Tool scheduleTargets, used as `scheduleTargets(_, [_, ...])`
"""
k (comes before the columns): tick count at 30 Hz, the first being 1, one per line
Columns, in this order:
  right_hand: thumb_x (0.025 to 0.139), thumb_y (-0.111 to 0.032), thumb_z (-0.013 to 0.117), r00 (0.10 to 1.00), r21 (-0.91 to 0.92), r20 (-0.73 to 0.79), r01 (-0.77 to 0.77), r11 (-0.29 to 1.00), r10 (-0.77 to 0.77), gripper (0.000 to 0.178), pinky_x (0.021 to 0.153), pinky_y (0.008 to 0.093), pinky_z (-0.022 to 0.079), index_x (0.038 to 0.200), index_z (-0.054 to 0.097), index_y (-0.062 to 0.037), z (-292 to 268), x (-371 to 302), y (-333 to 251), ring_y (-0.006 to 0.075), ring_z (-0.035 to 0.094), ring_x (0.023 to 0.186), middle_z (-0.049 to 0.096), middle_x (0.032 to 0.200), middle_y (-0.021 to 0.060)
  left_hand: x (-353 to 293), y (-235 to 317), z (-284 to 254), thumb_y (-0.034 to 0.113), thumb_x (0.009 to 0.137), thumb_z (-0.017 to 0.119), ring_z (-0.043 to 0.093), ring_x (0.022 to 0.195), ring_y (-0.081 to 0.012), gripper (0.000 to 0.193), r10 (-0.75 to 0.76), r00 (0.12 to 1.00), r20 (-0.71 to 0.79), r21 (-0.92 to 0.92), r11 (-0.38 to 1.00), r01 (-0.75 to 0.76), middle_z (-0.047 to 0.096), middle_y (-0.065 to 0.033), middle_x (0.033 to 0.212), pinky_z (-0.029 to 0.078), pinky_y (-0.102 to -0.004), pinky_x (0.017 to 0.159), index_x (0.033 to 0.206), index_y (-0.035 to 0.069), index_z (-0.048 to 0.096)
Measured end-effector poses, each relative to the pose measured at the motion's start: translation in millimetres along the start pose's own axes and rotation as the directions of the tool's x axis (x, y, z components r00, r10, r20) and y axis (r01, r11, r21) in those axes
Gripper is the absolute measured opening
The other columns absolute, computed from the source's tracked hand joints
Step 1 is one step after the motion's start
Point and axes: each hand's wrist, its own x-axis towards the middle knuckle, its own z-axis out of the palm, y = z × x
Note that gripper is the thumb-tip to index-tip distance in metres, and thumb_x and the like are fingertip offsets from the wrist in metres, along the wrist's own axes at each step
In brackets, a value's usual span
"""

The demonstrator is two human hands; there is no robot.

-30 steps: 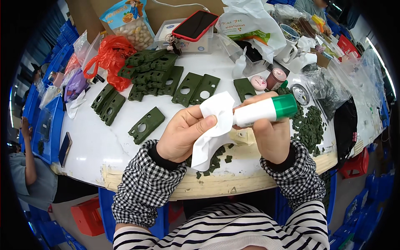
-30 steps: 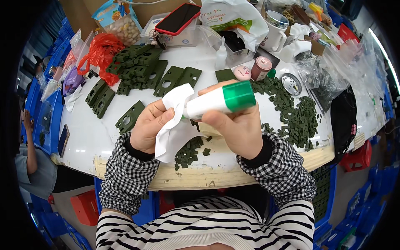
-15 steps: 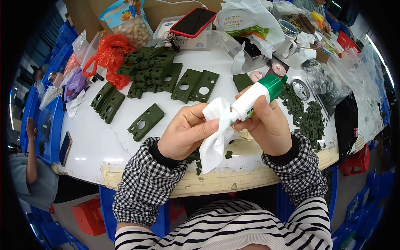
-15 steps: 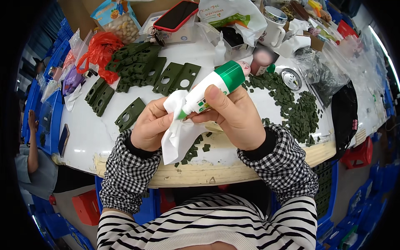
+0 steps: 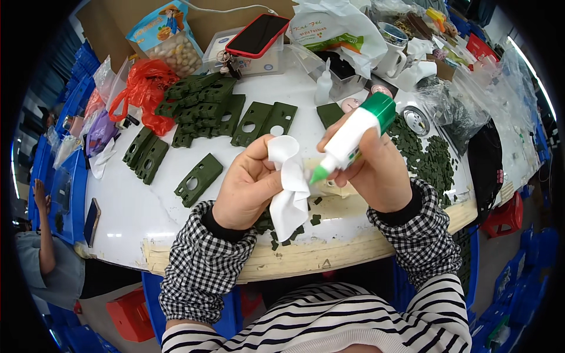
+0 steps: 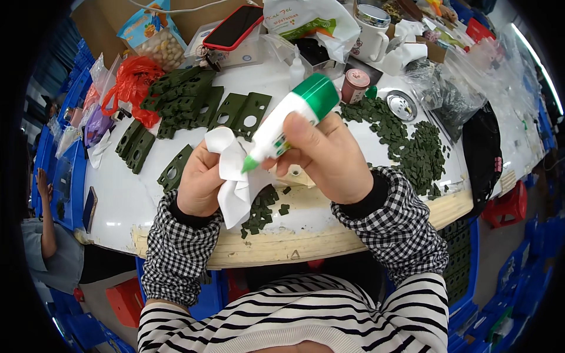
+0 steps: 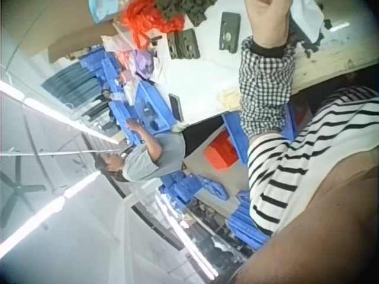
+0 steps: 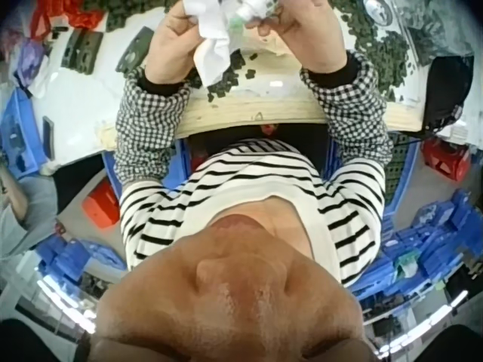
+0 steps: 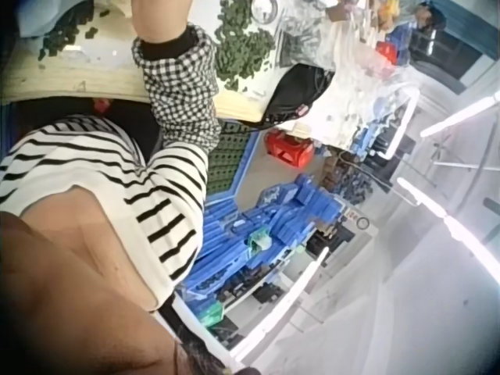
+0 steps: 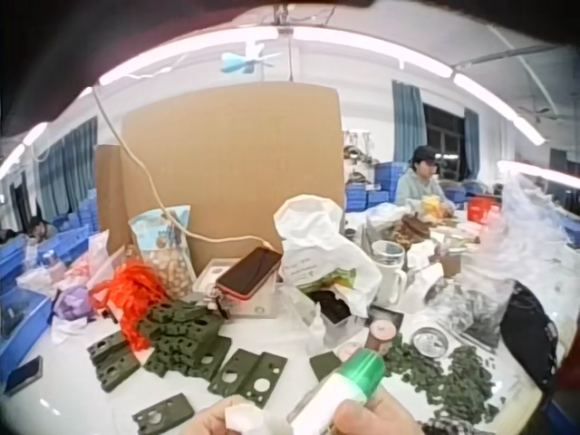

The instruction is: Assembling plastic toy tank models by gluing various green components together at a workshop bench.

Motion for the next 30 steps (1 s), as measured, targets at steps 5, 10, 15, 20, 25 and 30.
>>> scheduleTargets(5, [0.077, -0.023, 0.082, 0.982, -0.246, 0.158, -0.067, 0.967, 0.108, 0.042, 0.086, 0.0316, 0.050, 0.107, 0.063, 0.0007, 19.5, -4.8, -1.9, 0.0198, 0.062, 0.101, 0.062, 0.116, 0.0149, 0.7, -1.0, -8.8, 0.004, 0.086, 0.070, 0.062, 0.083, -0.0085, 0.019, -0.007, 0.998, 0.062, 0.091, 0.996, 0.002, 0.063, -0.0024, 0.091, 0.050, -0.0222, 0.076, 0.092, 0.006, 0.053])
scheduleTargets(10, [0.071, -0.026, 0.087, 0.971, -0.241, 0.184, -0.109, 0.964, 0.155, 0.050, 0.088, 0.0307, 0.047, 0.106, 0.064, 0.0025, 14.4, -8.9, -11.2, 0.0198, 0.062, 0.099, 0.064, 0.109, 0.0147, -2.0, 4.2, -3.7, 0.005, 0.082, 0.074, 0.062, 0.093, -0.0115, 0.031, -0.072, 0.977, 0.202, 0.039, 0.997, 0.066, 0.063, -0.0067, 0.100, 0.049, -0.0247, 0.083, 0.104, 0.000, 0.053])
scheduleTargets(15, [0.080, -0.048, 0.077, 0.970, -0.431, 0.146, 0.239, 0.870, -0.194, 0.057, 0.071, 0.0261, 0.051, 0.103, 0.060, 0.0012, 1.1, -27.8, -61.5, 0.0181, 0.064, 0.084, 0.062, 0.095, 0.0110, 1.5, 23.2, -9.5, 0.009, 0.084, 0.069, 0.064, 0.106, -0.0284, 0.053, 0.017, 0.962, 0.271, 0.121, 0.991, -0.052, 0.062, -0.0197, 0.114, 0.057, -0.0379, 0.089, 0.129, -0.006, 0.045])
scheduleTargets(20, [0.087, -0.052, 0.066, 0.924, -0.706, 0.014, 0.279, 0.650, -0.382, 0.057, 0.078, 0.0329, 0.053, 0.104, 0.056, 0.0015, -17.4, -52.2, -87.8, 0.0216, 0.065, 0.087, 0.059, 0.094, 0.0124, 2.0, 49.0, -51.3, 0.008, 0.092, 0.060, 0.064, 0.096, -0.0167, 0.025, 0.303, 0.948, 0.092, 0.272, 0.908, -0.317, 0.064, -0.0142, 0.111, 0.053, -0.0279, 0.079, 0.116, -0.001, 0.056])
scheduleTargets(25, [0.090, -0.025, 0.070, 0.915, -0.706, -0.266, 0.030, 0.708, -0.304, 0.029, 0.083, 0.0268, 0.048, 0.107, 0.064, -0.0019, -38.2, -65.2, -78.3, 0.0105, 0.062, 0.092, 0.068, 0.100, 0.0038, 1.0, 61.9, -56.7, 0.010, 0.095, 0.060, 0.060, 0.082, -0.0093, 0.014, 0.419, 0.907, -0.039, 0.435, 0.825, -0.362, 0.067, -0.0085, 0.103, 0.048, -0.0236, 0.074, 0.106, 0.002, 0.060])
scheduleTargets(30, [0.097, -0.025, 0.062, 0.821, -0.746, -0.363, 0.027, 0.666, -0.441, 0.031, 0.089, 0.0290, 0.049, 0.114, 0.059, 0.0005, -85.0, -42.6, -108.2, 0.0140, 0.062, 0.099, 0.066, 0.107, 0.0070, 0.9, 67.1, -72.1, 0.012, 0.095, 0.060, 0.058, 0.079, -0.0073, 0.014, 0.505, 0.855, -0.120, 0.433, 0.802, -0.412, 0.067, -0.0065, 0.099, 0.047, -0.0224, 0.071, 0.105, 0.002, 0.061])
